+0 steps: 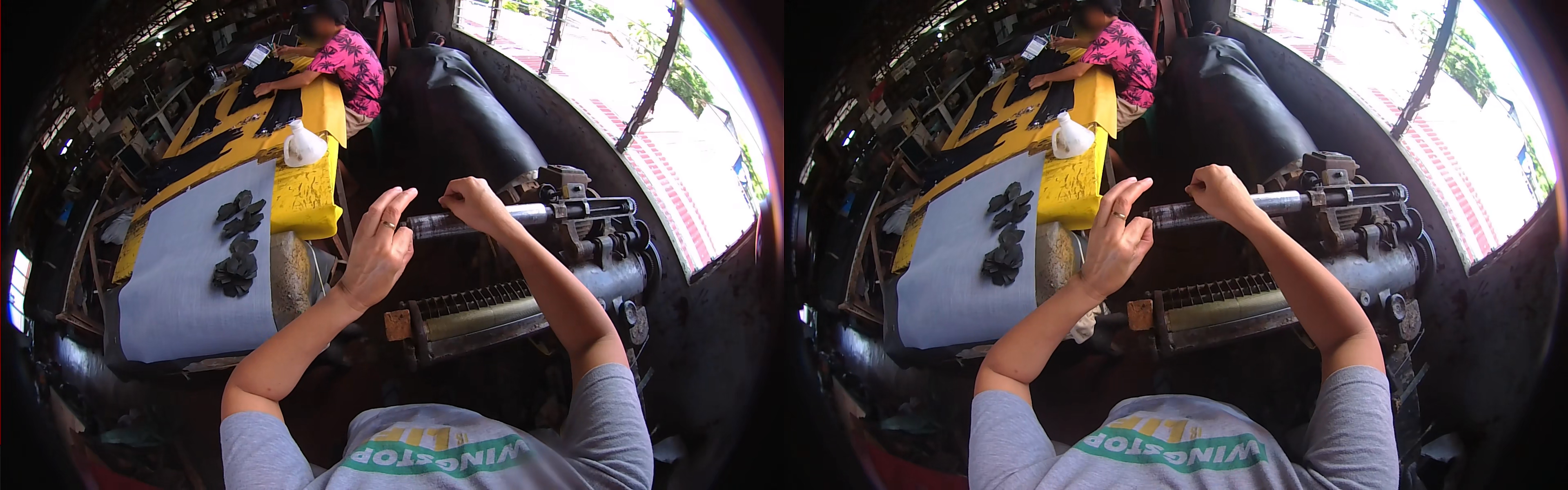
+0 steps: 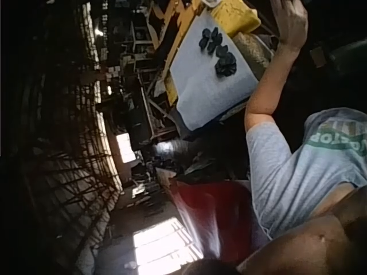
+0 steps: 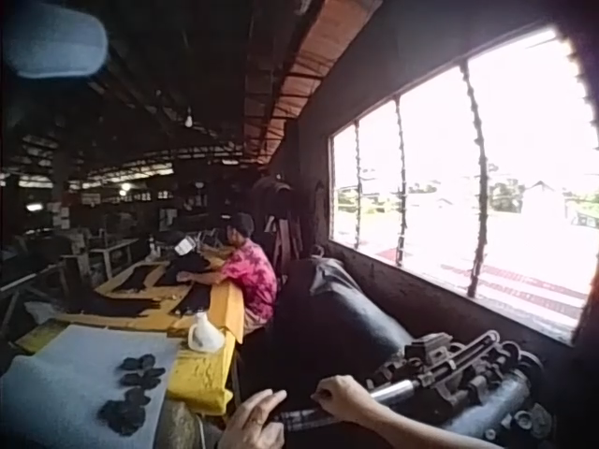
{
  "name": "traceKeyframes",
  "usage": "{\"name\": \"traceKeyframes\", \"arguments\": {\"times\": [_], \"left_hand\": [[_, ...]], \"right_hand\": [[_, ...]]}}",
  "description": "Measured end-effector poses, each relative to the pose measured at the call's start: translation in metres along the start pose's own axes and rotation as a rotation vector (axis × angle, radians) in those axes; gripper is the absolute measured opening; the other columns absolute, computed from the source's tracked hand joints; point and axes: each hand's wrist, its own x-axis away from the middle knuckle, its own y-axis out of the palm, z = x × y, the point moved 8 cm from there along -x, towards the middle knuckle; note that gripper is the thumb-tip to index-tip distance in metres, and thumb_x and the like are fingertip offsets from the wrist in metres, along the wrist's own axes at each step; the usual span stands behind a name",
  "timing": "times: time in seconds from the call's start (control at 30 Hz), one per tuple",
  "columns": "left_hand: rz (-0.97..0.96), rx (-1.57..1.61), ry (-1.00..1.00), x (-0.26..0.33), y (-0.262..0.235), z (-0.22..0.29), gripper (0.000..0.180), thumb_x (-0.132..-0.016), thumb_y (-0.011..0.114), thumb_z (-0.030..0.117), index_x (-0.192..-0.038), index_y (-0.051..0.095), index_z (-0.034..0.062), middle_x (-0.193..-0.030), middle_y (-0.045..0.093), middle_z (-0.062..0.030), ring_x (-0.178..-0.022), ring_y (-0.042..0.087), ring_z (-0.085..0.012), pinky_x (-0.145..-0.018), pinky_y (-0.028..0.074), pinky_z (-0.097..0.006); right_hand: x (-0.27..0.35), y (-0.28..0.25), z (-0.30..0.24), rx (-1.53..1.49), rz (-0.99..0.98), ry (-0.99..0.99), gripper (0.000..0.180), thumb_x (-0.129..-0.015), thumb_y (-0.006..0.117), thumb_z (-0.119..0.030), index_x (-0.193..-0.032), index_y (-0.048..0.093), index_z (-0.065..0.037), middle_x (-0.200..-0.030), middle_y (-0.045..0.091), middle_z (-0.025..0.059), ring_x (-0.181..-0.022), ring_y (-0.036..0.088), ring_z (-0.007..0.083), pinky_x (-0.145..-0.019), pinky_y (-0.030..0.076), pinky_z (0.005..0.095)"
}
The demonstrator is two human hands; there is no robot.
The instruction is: Manually assembling a cylindrical component onto a metal shaft in a leather goods workshop.
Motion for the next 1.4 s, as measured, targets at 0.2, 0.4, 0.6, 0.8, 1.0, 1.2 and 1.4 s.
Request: {"name": "traceKeyframes", "arguments": {"times": [0.2, 0.4, 0.6, 0.8, 1.0, 1.2, 1.4], "left_hand": [[0.033, 0.012, -0.02, 0.0, 0.0, -0.004, 0.015, -0.063, 0.067, -0.005, -0.069, 0.055, 0.0009, -0.127, 0.051, -0.0115, -0.12, 0.047, -0.032, -0.097, 0.044, -0.04], [0.055, 0.028, 0.021, 0.002, 0.001, -0.009, 0.017, -0.06, 0.067, -0.004, -0.069, 0.054, 0.0022, -0.124, 0.054, -0.0107, -0.118, 0.049, -0.0321, -0.096, 0.045, -0.04], [0.072, 0.101, 0.015, -0.003, -0.001, -0.015, 0.017, -0.06, 0.067, -0.002, -0.07, 0.054, 0.0037, -0.117, 0.055, -0.0095, -0.115, 0.05, -0.0291, -0.094, 0.046, -0.038], [0.036, 0.191, -0.066, 0.001, 0.004, -0.026, 0.017, -0.062, 0.069, 0.0, -0.072, 0.056, 0.0059, -0.118, 0.055, -0.0075, -0.114, 0.049, -0.0297, -0.095, 0.044, -0.039], [0.006, 0.315, -0.179, 0.005, 0.012, -0.039, 0.014, -0.063, 0.069, 0.002, -0.07, 0.058, 0.0066, -0.117, 0.056, -0.0058, -0.11, 0.05, -0.0275, -0.094, 0.043, -0.038], [0.002, 0.384, -0.247, 0.009, 0.012, -0.044, 0.012, -0.064, 0.07, 0.003, -0.071, 0.06, 0.0072, -0.119, 0.057, -0.006, -0.11, 0.05, -0.0274, -0.097, 0.041, -0.039], [-0.019, 0.535, -0.397, 0.018, 0.023, -0.059, 0.01, -0.067, 0.071, 0.006, -0.073, 0.064, 0.0072, -0.123, 0.057, -0.0071, -0.116, 0.051, -0.0259, -0.103, 0.037, -0.038]], "right_hand": [[0.001, -0.001, -0.003, 0.012, 0.015, 0.002, 0.018, -0.077, 0.07, -0.014, -0.078, 0.068, 0.004, -0.07, 0.063, 0.0233, -0.07, 0.064, 0.0388, -0.067, 0.051, 0.0416], [0.003, -0.003, -0.005, 0.005, 0.04, -0.006, 0.018, -0.078, 0.07, -0.014, -0.078, 0.068, 0.004, -0.07, 0.063, 0.0234, -0.07, 0.065, 0.0384, -0.065, 0.051, 0.041], [0.004, -0.009, -0.004, 0.002, 0.05, -0.012, 0.018, -0.078, 0.07, -0.014, -0.079, 0.068, 0.004, -0.07, 0.063, 0.0228, -0.069, 0.065, 0.0374, -0.063, 0.05, 0.0399], [0.0, -0.009, 0.006, -0.126, -0.009, 0.069, 0.016, -0.084, 0.056, -0.004, -0.089, 0.069, 0.003, -0.07, 0.068, 0.0154, -0.069, 0.069, 0.0235, -0.066, 0.054, 0.0324], [0.001, -0.006, 0.014, -0.145, -0.023, 0.062, 0.02, -0.084, 0.062, -0.008, -0.1, 0.069, 0.0, -0.08, 0.07, 0.0136, -0.074, 0.069, 0.0222, -0.069, 0.054, 0.0324], [0.003, -0.003, 0.007, -0.075, -0.02, 0.032, 0.025, -0.08, 0.071, -0.015, -0.103, 0.07, -0.004, -0.087, 0.071, 0.0119, -0.081, 0.068, 0.0234, -0.075, 0.053, 0.0335], [0.013, -0.02, -0.021, -0.189, 0.071, -0.134, 0.023, -0.079, 0.071, -0.013, -0.101, 0.07, -0.006, -0.095, 0.069, 0.012, -0.09, 0.066, 0.0249, -0.076, 0.052, 0.0358]]}}
